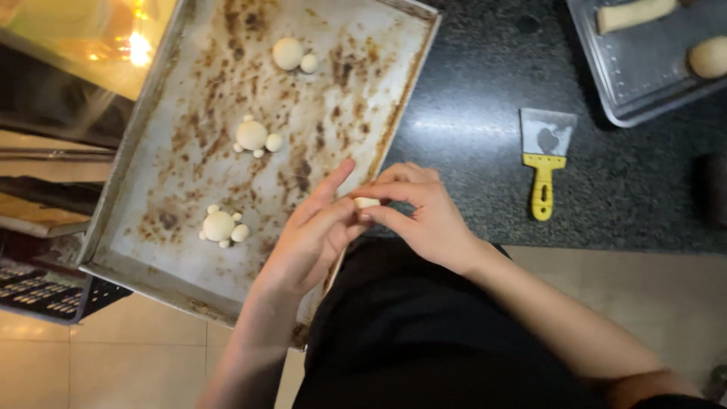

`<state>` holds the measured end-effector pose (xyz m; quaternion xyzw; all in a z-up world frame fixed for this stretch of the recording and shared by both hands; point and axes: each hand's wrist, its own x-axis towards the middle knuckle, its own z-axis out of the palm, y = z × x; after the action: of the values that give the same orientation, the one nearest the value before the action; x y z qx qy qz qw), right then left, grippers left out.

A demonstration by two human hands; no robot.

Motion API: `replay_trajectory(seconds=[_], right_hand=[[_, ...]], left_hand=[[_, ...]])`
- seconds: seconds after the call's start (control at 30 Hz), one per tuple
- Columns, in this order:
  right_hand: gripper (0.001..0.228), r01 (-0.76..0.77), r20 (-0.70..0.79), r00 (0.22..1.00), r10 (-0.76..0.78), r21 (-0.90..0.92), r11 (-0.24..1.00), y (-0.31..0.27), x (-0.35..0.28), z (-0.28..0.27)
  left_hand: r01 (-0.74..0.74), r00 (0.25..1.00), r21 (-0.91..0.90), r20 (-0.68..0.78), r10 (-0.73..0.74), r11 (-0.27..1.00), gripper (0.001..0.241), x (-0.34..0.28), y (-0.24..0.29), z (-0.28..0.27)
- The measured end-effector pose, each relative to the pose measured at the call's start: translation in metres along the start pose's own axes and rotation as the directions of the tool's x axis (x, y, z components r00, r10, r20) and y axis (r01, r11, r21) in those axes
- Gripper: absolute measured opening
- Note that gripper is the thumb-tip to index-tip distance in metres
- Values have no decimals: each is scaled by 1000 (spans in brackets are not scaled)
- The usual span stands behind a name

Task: The person is shaping small pieces of dough into bear-like figures on a baking tray.

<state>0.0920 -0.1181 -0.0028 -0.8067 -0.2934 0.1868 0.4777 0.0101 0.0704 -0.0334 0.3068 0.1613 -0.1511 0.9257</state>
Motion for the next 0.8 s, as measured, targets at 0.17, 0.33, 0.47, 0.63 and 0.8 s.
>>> replay_trajectory(seconds=[0.17,0.33,0.47,0.63,0.8], right_hand=[[33,40,17,999,-39,-20,999,-20,-7,-12],[50,94,16,996,-93,-78,993,-27,-10,-17],[30,137,43,990,-134,-83,987,-22,-11,-18],[18,173,51,984,-170,-60,983,-26,-13,-18],[9,187,-30,981,-192,-126,974,-28,-15,-15]], left_hand=[[5,1000,114,12,-6,993,49,-4,-6,6],[14,999,200,-49,-4,980,41,-7,-14,0],[36,999,263,-23,-31,964,39,-11,-8,9],[74,997,407,-31,-67,910,39,-18,-6,1],[-45,994,658,-42,97,752,27,-23,-7,4]])
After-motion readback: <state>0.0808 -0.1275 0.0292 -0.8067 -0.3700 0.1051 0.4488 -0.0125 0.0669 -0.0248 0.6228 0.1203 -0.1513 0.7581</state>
